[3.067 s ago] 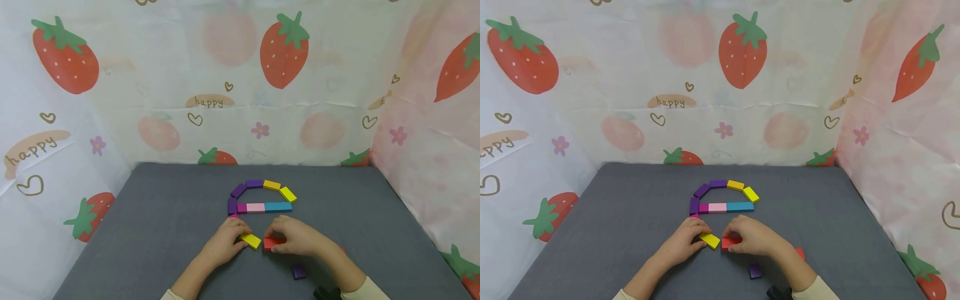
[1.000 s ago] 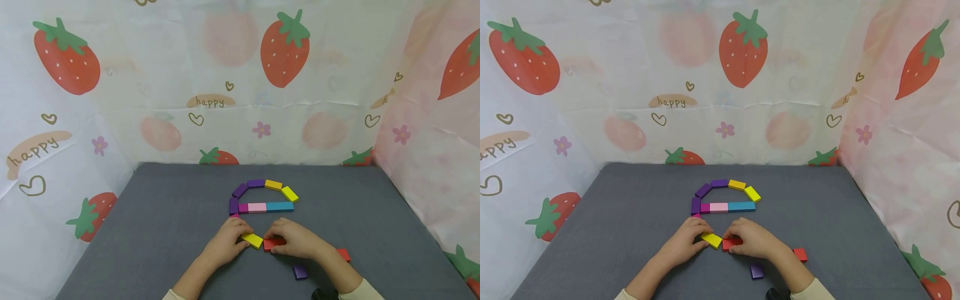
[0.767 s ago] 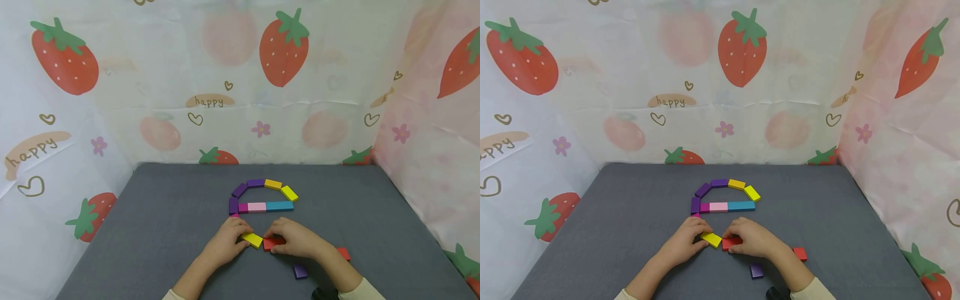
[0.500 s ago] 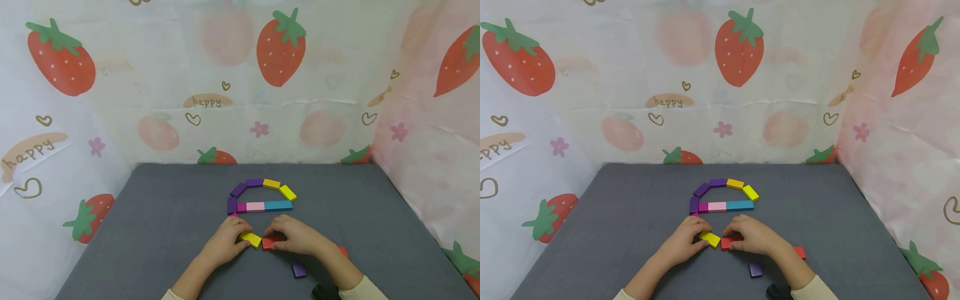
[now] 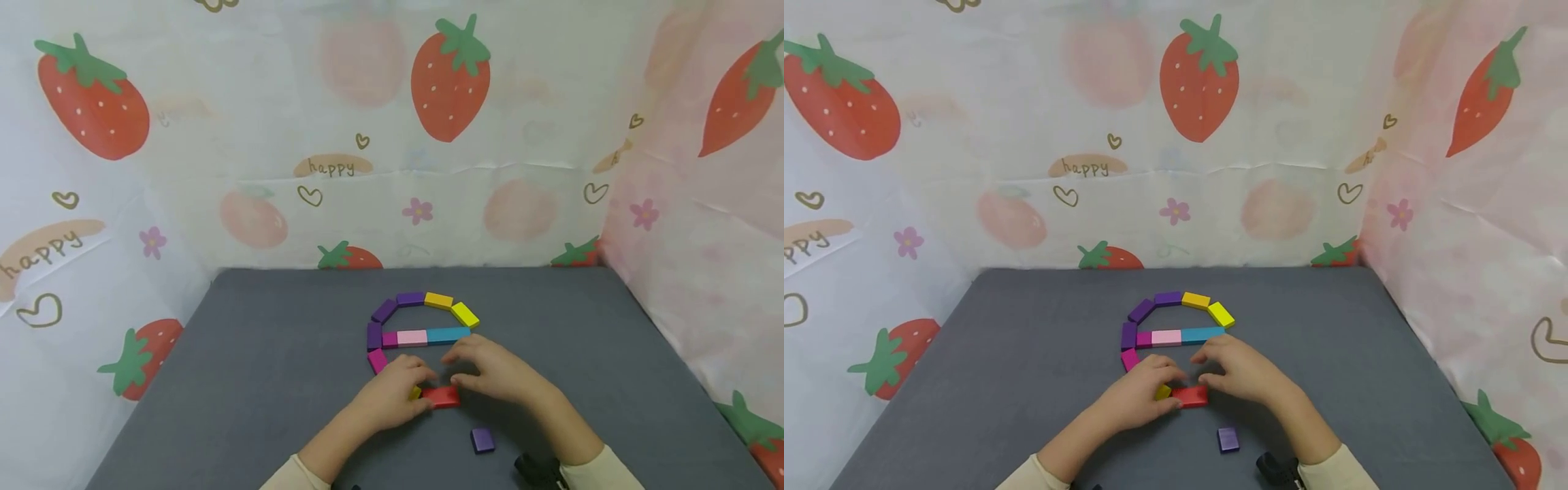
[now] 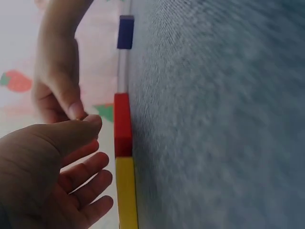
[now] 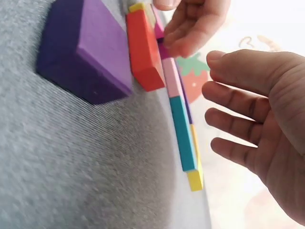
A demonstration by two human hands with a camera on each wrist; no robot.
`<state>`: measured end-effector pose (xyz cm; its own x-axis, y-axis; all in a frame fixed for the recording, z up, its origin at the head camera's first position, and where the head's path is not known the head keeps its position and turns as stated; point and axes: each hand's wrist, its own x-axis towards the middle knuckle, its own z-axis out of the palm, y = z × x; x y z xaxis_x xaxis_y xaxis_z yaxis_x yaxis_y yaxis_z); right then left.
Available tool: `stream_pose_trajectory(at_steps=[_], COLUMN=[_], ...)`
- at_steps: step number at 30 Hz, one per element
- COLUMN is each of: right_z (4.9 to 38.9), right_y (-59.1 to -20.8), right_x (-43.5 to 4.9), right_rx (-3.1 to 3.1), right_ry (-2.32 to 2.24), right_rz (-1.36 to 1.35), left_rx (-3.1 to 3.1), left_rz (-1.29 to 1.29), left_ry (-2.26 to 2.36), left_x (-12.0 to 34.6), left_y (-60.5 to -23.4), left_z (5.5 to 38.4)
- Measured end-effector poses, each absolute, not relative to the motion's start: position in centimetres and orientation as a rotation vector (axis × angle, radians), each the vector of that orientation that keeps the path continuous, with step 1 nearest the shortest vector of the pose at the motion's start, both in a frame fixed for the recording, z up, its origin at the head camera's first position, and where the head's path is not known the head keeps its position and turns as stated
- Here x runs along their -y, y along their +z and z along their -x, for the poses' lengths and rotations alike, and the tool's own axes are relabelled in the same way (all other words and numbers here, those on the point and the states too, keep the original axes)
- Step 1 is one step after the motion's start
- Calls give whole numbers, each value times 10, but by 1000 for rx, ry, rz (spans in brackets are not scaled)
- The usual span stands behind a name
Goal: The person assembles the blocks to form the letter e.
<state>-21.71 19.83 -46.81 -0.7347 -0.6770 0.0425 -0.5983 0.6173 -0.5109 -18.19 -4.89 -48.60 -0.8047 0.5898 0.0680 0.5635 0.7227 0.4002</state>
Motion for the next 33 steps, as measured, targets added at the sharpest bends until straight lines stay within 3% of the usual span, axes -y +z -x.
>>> stream_pose_trajectory(at_steps=[33], right_z=[205], right_y=[-436], right_x=[-243], right_rx=[-2834], right_ry=[-707], right_rz=[973], left_rx=[-2686], left_rz=[-880], left_ry=[679], left_x=[22], left_y=[-491], left_z=[198])
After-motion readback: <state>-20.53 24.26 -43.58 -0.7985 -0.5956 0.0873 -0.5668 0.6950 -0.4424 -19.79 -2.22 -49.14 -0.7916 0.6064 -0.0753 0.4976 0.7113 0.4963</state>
